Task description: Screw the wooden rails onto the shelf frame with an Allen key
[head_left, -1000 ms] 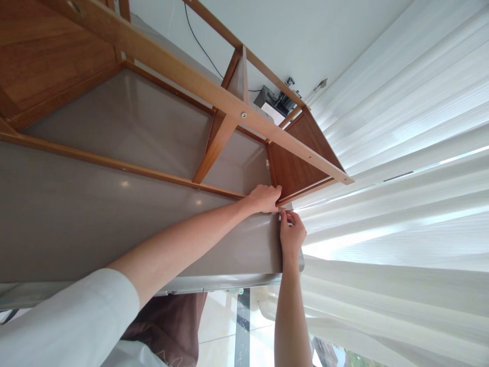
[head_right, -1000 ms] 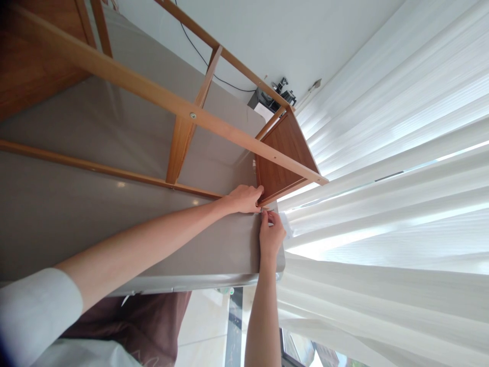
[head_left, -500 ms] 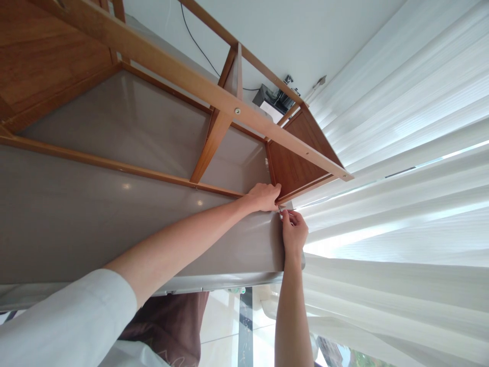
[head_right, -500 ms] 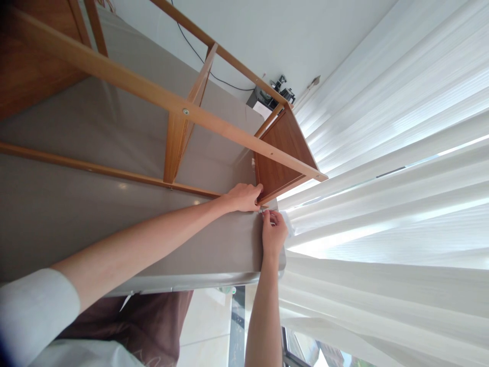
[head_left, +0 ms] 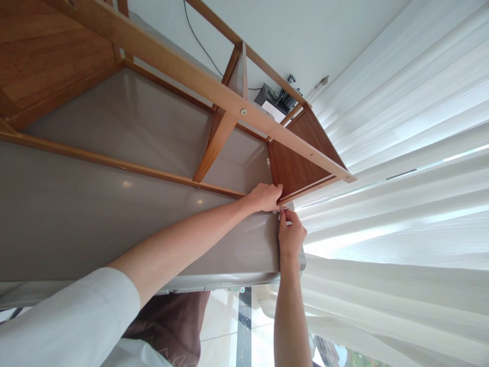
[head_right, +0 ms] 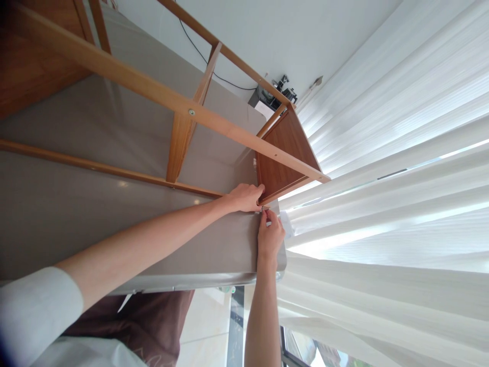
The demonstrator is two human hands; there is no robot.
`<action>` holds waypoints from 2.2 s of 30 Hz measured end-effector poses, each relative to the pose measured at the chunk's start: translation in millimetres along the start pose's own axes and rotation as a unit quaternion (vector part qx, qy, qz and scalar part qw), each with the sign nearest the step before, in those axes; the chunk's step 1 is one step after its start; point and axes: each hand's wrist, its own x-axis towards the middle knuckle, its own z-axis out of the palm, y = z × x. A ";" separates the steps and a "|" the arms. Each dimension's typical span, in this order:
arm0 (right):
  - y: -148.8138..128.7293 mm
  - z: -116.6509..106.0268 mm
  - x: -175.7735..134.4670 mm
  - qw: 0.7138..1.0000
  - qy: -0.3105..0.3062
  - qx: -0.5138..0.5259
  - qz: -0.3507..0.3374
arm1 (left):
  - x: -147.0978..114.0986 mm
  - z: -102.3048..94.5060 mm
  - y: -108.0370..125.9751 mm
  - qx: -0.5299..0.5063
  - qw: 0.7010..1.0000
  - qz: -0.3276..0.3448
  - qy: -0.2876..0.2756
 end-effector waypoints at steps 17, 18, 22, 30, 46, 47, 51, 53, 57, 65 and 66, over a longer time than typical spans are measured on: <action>15.1 -0.1 13.4 0.983 -0.043 0.142 0.107 | -0.3 0.5 -0.3 0.003 1.000 0.002 0.005; 16.1 0.2 13.7 0.981 -0.044 0.150 0.113 | 0.0 0.6 -0.2 0.004 1.000 0.001 0.004; 17.6 0.7 13.4 0.976 -0.037 0.172 0.126 | 0.2 0.2 -0.2 0.006 1.000 0.000 0.001; 11.4 -0.6 10.0 0.982 -0.025 0.150 0.114 | -0.6 -0.3 0.1 0.008 1.000 0.002 0.002; 2.2 0.6 2.1 1.000 0.013 -0.012 -0.006 | 1.2 0.4 -1.2 -0.002 1.000 0.001 -0.004; 2.5 0.9 1.8 1.000 0.012 -0.017 -0.012 | 1.0 -0.1 -1.0 -0.002 1.000 0.001 -0.003; 3.5 2.0 1.3 0.999 0.013 -0.026 -0.026 | 0.0 -1.2 -0.7 -0.003 1.000 0.004 -0.001; 3.9 2.4 1.3 0.999 0.013 -0.025 -0.026 | -0.3 -1.1 -0.8 -0.003 1.000 0.006 0.000; 3.6 2.2 1.6 1.000 0.004 -0.013 -0.019 | 0.0 -0.6 -0.9 -0.002 1.000 0.006 0.002; 7.8 -0.4 8.7 0.996 -0.012 0.070 0.056 | 1.7 1.6 -2.0 0.002 1.000 0.006 0.000; 9.8 -0.3 10.3 0.994 -0.020 0.085 0.069 | 1.8 2.1 -2.2 0.003 1.000 0.007 0.001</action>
